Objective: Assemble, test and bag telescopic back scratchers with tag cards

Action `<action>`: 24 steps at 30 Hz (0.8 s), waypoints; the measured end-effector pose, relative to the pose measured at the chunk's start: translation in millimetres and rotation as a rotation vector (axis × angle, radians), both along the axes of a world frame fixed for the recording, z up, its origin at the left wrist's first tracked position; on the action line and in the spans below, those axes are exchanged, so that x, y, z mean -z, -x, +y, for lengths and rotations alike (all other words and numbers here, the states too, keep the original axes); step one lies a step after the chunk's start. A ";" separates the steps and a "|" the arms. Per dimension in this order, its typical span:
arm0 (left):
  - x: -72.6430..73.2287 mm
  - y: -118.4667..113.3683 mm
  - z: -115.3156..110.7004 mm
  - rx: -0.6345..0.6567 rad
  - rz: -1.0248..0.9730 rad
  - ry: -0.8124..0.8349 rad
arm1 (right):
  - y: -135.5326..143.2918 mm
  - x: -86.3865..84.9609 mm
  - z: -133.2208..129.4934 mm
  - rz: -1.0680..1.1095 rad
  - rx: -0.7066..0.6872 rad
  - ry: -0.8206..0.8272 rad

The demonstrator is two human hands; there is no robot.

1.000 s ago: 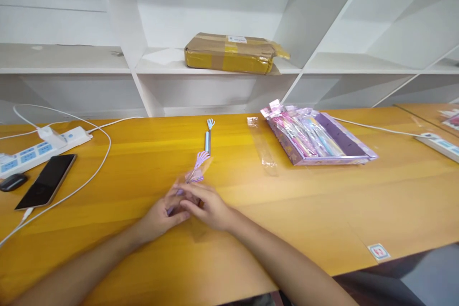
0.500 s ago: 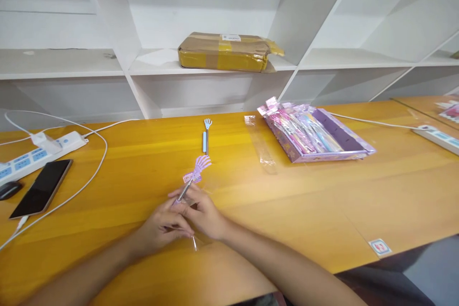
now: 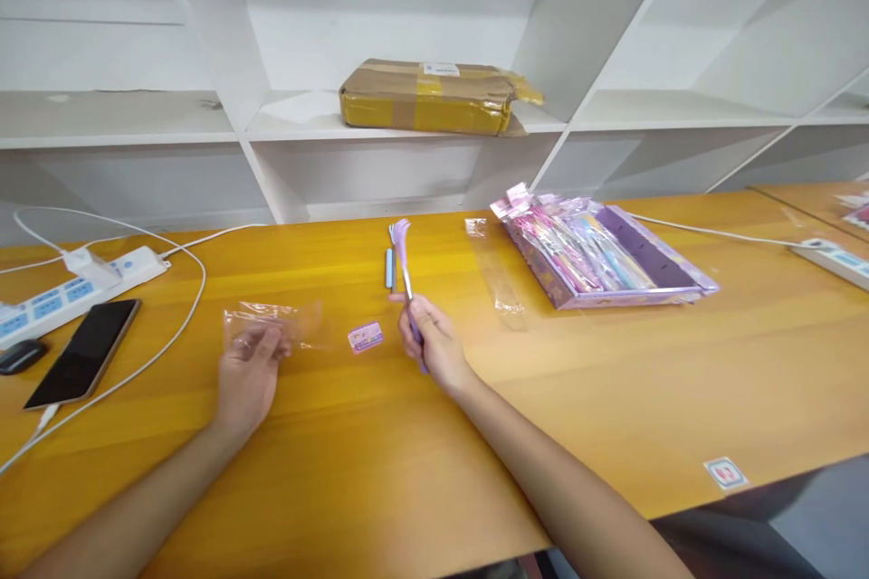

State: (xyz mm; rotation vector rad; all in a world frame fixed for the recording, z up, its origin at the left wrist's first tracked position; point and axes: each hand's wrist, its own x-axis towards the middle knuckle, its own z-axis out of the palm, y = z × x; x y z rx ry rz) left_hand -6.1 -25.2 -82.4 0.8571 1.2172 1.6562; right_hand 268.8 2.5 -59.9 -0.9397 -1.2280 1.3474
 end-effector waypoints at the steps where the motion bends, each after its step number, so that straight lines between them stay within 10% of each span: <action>1: -1.0 3.9 4.7 -0.070 -0.042 -0.013 | 0.9 -0.6 -2.6 -0.117 -0.055 -0.064; 7: -2.6 8.9 14.7 -0.024 -0.150 -0.100 | 8.3 -3.2 -16.1 -0.633 -0.342 -0.466; 24: 1.6 3.5 6.9 0.287 -0.313 0.081 | -14.4 -2.1 -0.7 -1.011 -0.225 -0.618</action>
